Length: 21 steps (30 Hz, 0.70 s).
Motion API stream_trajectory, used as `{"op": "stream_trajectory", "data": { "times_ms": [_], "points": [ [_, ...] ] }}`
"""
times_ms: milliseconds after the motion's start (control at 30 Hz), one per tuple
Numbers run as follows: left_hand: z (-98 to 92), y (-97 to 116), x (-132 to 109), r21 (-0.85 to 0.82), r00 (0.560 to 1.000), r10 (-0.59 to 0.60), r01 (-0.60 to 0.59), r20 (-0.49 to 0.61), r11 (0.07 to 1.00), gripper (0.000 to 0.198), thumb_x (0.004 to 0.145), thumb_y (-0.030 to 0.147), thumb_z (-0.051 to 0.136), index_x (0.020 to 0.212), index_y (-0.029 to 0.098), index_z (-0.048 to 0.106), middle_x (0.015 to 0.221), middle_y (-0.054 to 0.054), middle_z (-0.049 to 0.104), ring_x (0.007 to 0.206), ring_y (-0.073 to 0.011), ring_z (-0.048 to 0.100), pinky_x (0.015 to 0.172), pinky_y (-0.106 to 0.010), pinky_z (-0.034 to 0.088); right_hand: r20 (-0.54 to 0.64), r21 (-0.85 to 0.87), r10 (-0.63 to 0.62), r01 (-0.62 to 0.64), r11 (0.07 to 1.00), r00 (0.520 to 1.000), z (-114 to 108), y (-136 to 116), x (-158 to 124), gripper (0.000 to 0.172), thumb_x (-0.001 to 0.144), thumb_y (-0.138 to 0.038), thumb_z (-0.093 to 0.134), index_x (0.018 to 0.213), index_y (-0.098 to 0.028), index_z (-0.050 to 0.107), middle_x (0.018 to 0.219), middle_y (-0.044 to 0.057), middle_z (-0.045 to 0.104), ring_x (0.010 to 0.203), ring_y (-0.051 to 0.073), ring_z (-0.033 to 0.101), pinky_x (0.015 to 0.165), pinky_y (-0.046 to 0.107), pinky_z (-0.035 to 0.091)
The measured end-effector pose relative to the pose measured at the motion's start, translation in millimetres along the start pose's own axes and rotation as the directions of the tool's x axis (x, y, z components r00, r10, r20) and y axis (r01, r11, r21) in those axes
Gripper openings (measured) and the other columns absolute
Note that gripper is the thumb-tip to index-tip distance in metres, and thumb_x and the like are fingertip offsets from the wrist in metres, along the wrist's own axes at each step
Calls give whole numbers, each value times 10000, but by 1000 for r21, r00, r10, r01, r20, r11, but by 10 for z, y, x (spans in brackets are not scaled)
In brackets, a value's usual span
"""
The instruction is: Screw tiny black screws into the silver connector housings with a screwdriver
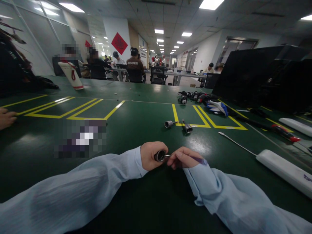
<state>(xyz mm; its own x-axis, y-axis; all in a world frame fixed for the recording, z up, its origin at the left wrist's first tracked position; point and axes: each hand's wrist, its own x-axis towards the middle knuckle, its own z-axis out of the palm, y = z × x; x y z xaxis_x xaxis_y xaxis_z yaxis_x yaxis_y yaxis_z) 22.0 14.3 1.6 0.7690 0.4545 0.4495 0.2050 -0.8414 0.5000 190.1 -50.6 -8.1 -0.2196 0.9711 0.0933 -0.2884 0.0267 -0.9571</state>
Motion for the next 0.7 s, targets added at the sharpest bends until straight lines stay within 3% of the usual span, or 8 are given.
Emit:
{"op": "stream_trajectory", "data": {
  "times_ms": [100, 200, 400, 467, 700],
  "points": [
    [-3, -3, -1, -29, 1000, -9, 9, -13, 1000, 53, 700, 185, 514, 687, 136, 496, 603, 3, 505, 550, -87, 463, 516, -193, 372, 84, 206, 92, -108, 973, 992, -44, 24, 59, 238, 709, -360, 641, 669, -129, 601, 664, 52, 687, 561, 102, 596, 552, 231, 463],
    [1, -6, -3, -28, 999, -37, 36, -22, 999, 48, 692, 178, 522, 685, 139, 496, 601, 7, 511, 550, -84, 464, 511, -188, 372, 92, 230, 95, -114, 966, 991, -48, 18, 60, 235, 709, -359, 642, 671, -133, 592, 667, 52, 686, 562, 105, 596, 552, 237, 460],
    [7, -1, -3, 49, 1000, -23, 23, 6, 999, 64, 721, 201, 499, 701, 142, 511, 609, 1, 520, 552, -85, 477, 505, -184, 372, -46, -162, -44, 36, 986, 998, 11, -34, -46, 256, 764, -382, 578, 701, -139, 625, 677, 44, 675, 571, 95, 573, 561, 223, 453],
    [5, 5, -4, 72, 999, -9, 6, 43, 997, 67, 722, 202, 493, 713, 143, 524, 620, -6, 528, 561, -92, 486, 507, -187, 375, -44, -212, -51, 41, 976, 998, 10, -36, -52, 253, 772, -373, 569, 694, -140, 629, 663, 39, 670, 566, 93, 570, 562, 222, 455],
    [-8, 12, -6, 66, 998, 35, -38, 44, 997, 94, 741, 212, 486, 692, 139, 519, 609, -13, 514, 540, -94, 469, 495, -198, 366, 94, 112, 102, -112, 987, 990, -74, 11, 44, 242, 724, -365, 629, 672, -131, 596, 652, 34, 685, 555, 90, 600, 554, 216, 472]
  ]
}}
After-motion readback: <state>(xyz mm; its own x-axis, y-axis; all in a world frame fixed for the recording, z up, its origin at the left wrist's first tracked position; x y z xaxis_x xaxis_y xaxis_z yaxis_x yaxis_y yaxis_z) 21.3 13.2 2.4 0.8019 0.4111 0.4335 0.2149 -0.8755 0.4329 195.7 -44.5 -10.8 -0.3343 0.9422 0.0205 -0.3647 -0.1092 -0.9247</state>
